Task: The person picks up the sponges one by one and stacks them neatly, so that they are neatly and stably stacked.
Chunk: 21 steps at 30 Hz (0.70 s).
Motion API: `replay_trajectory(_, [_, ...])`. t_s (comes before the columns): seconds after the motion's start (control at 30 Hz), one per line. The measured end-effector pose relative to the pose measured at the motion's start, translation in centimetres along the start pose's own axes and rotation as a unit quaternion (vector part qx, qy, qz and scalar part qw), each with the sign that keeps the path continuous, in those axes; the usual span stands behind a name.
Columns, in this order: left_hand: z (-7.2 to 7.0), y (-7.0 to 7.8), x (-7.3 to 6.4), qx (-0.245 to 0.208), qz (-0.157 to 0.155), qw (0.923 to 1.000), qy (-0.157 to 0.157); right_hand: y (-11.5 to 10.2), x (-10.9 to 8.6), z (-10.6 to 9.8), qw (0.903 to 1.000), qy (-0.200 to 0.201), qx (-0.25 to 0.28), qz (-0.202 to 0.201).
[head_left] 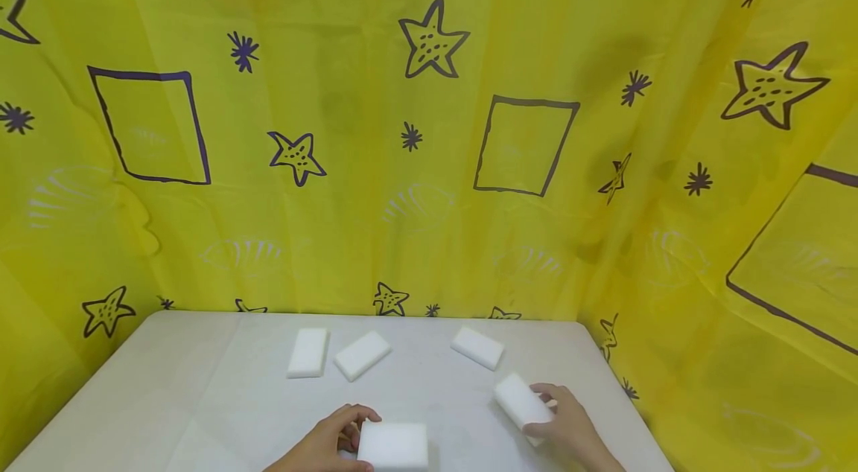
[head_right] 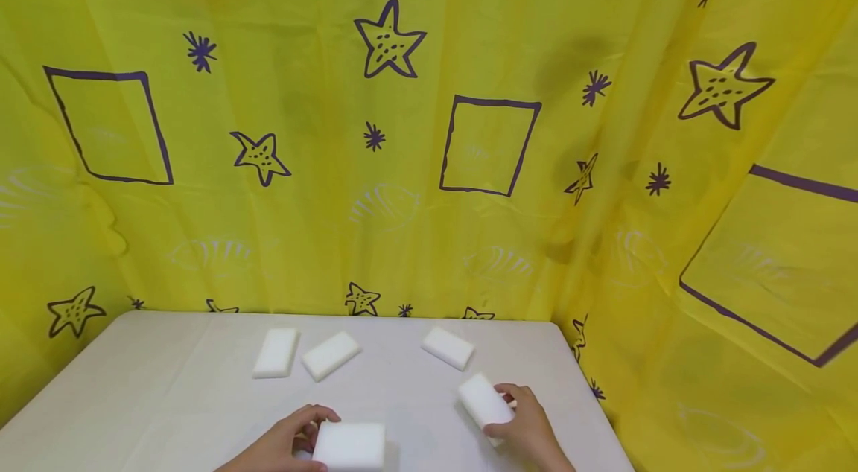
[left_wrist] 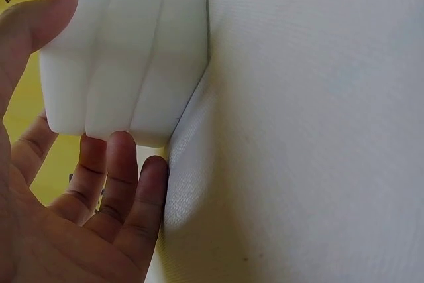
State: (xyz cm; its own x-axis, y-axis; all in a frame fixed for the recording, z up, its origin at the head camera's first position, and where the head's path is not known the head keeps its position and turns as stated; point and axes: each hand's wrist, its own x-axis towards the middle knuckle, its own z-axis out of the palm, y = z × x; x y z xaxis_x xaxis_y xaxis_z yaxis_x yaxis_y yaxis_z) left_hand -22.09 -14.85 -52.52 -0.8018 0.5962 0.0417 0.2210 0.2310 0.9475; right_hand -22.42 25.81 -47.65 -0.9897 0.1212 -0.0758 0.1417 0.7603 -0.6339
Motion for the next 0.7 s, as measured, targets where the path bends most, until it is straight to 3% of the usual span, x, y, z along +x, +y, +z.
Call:
replay_trajectory(0.23, [0.0,0.1,0.0,0.004,0.001,1.0,-0.002,-1.2,-0.3,0.2,1.0,-0.007,0.003,-0.006])
replay_trajectory(0.7, [0.1,0.2,0.0,-0.001,0.002,1.0,-0.001,-3.8,-2.1,-0.3,0.9958,-0.003,0.043,-0.081])
